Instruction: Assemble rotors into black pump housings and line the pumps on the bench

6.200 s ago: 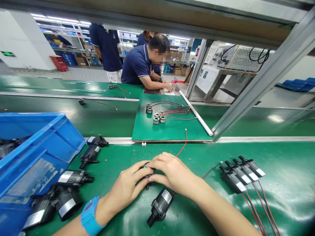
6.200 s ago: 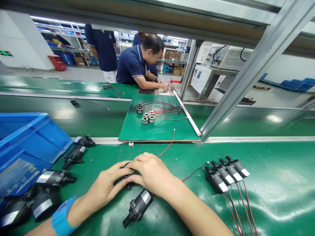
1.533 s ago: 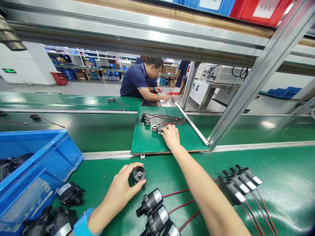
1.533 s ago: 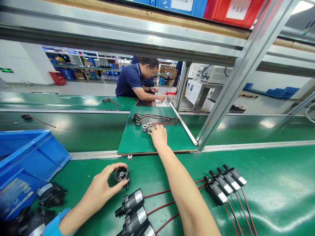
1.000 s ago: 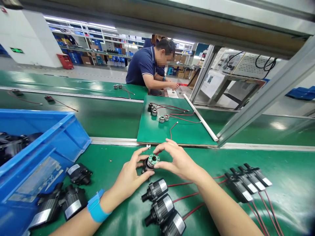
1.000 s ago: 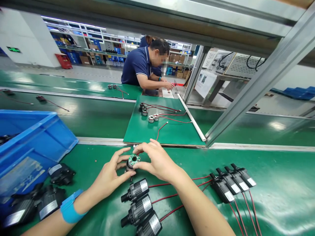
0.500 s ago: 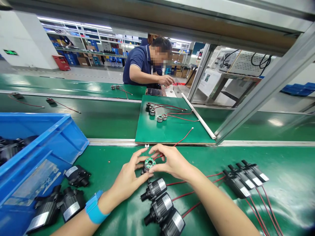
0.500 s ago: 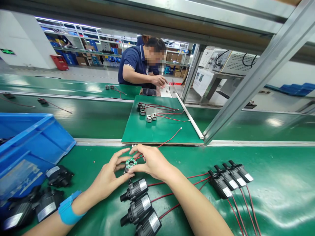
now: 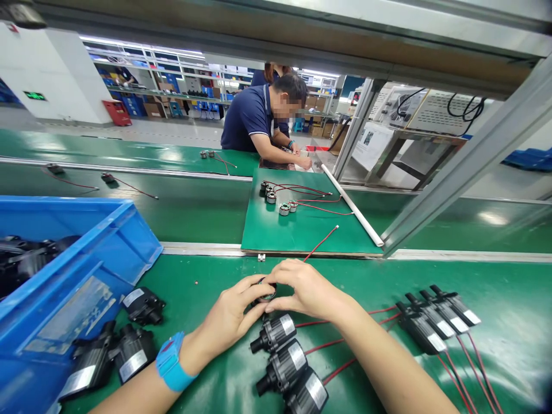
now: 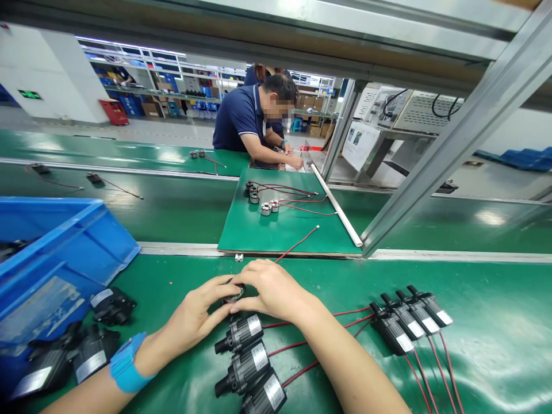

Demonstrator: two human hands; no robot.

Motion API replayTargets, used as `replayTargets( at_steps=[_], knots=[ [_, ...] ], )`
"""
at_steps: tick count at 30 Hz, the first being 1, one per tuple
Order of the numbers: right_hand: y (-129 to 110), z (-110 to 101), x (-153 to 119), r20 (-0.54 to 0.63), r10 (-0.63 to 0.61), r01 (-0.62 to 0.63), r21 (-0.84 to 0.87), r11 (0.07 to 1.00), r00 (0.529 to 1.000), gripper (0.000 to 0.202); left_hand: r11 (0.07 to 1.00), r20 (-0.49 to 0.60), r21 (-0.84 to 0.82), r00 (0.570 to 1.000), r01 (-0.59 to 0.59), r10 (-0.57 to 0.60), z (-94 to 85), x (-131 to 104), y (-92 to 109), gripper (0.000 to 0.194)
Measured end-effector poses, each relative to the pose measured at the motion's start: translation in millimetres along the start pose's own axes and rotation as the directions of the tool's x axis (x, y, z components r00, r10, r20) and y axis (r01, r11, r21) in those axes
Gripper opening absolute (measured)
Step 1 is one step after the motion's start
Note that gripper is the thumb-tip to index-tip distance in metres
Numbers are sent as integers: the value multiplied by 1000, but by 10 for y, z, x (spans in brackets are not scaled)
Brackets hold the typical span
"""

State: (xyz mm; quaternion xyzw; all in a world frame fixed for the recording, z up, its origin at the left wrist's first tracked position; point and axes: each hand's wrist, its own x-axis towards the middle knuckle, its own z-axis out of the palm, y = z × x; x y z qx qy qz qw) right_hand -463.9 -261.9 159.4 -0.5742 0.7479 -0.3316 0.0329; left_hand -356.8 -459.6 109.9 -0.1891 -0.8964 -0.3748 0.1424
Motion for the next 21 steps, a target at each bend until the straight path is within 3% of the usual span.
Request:
replayTargets(
  at_steps=[3,6,12,14,17,19,21],
  knots=[
    [-50,27,-9,5,9,-8,-87,996,1000,43,997,39,62,998,-48,46,-38,-14,8,24],
    [-126,63,-6,-23,-9,6,-167,986,1000,39,992,-19,88,995,-95,97,-49,-36,23,26],
    [-182,90,40,12,41,-37,-217,976,999,19,997,70,55,996,46,-50,-65,57,103,21],
    [-133,56,26,-4,98,-98,-157,983,995,22,997,51,51,996,66,-69,-108,81,118,23],
    [17,-9,-34,-8,245,-244,23,969,970,43,986,-92,102,989,129,-119,-197,63,178,37],
    [139,-36,-81,73,321,-327,111,938,944,41,974,-160,165,979,153,-127,-239,35,270,38],
    [235,-43,-114,170,317,-342,141,929,933,30,960,-151,252,985,123,-86,-257,15,398,31]
  ],
)
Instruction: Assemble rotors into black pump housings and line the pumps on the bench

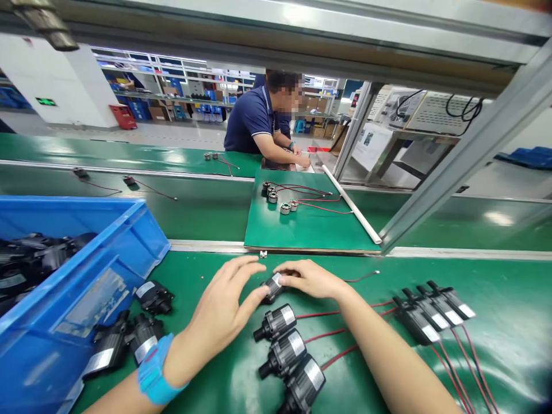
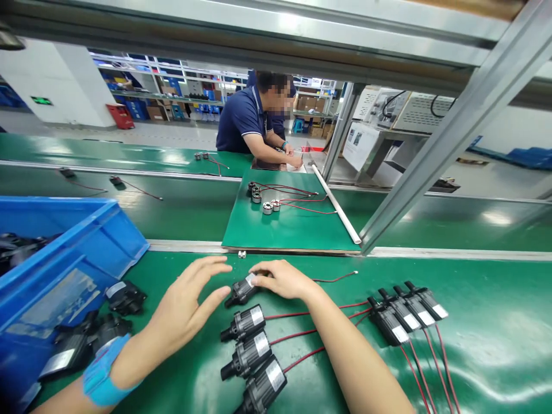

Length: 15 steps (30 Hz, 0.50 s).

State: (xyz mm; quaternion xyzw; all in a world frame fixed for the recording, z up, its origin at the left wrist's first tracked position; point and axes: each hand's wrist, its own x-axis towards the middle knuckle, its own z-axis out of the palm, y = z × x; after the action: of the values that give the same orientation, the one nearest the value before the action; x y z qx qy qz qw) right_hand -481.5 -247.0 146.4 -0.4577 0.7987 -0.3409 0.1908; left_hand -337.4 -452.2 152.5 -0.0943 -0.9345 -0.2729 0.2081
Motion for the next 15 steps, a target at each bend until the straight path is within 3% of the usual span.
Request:
replayTargets(
  at_steps=[3,5,8,11,13,15],
  knots=[
    [49,-3,-2,104,-27,24,29,999,994,28,980,53,178,995,-88,80,-119,1,133,28],
    [35,-3,-15,155,-17,8,58,998,988,30,934,103,347,993,-86,53,-299,30,97,30],
    [25,-12,-39,169,-6,-7,77,997,986,33,756,93,649,977,87,-193,-739,25,-169,36],
    [57,-21,-39,129,11,-21,75,997,992,32,498,-9,826,890,263,-455,-1134,-98,-509,43],
    [74,-35,-30,66,25,-30,71,997,997,29,447,5,853,853,269,-523,-1222,-192,-699,46],
    [81,-72,-18,-46,30,-28,39,999,999,26,476,51,842,841,253,-539,-1173,-248,-861,45]
  ],
)
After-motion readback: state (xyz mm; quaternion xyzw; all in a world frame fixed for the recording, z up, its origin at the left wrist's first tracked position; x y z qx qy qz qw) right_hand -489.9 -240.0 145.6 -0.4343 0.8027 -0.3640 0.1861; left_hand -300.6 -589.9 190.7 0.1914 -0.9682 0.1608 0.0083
